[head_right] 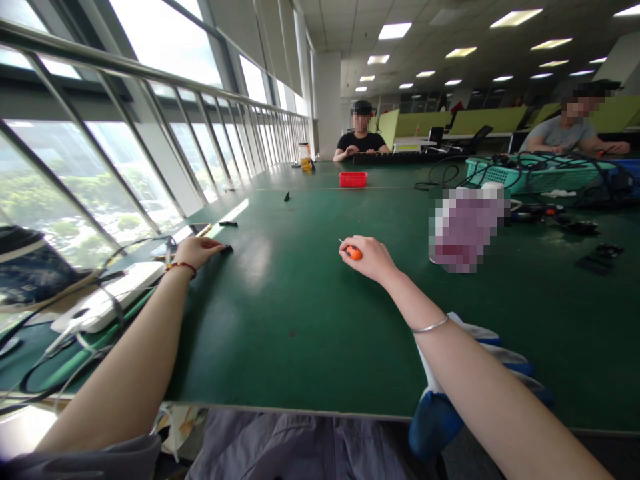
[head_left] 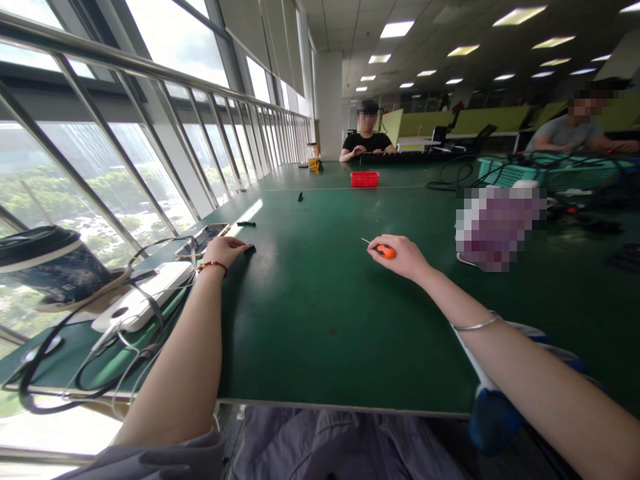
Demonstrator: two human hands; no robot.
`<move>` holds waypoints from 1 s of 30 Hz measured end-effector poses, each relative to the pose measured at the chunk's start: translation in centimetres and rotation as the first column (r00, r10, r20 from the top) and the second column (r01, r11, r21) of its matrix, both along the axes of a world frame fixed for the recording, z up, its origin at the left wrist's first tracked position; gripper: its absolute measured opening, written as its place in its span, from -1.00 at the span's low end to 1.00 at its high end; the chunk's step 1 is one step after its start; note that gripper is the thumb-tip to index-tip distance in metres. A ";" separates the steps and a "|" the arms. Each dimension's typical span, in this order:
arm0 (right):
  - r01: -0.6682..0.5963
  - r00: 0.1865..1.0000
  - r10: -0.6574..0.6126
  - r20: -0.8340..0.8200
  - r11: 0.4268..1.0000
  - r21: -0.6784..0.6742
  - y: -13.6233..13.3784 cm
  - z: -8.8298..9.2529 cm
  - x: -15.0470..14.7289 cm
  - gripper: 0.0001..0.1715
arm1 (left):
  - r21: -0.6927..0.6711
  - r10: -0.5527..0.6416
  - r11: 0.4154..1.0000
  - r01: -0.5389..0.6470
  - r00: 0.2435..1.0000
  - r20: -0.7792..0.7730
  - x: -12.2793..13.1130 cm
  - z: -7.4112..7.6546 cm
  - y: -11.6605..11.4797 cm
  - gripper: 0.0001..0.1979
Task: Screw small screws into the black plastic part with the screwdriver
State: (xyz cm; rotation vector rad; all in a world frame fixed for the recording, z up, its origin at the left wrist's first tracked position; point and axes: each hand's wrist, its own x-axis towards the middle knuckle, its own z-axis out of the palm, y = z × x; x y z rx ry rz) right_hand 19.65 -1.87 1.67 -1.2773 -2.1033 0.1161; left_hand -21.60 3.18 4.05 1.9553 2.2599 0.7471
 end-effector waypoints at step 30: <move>0.127 0.811 -0.025 -0.584 0.983 0.136 -2.7 3.8 -2.7 -0.88 | 0.050 -0.589 0.808 0.587 0.806 0.049 17.0 -2.7 -1.0 -0.81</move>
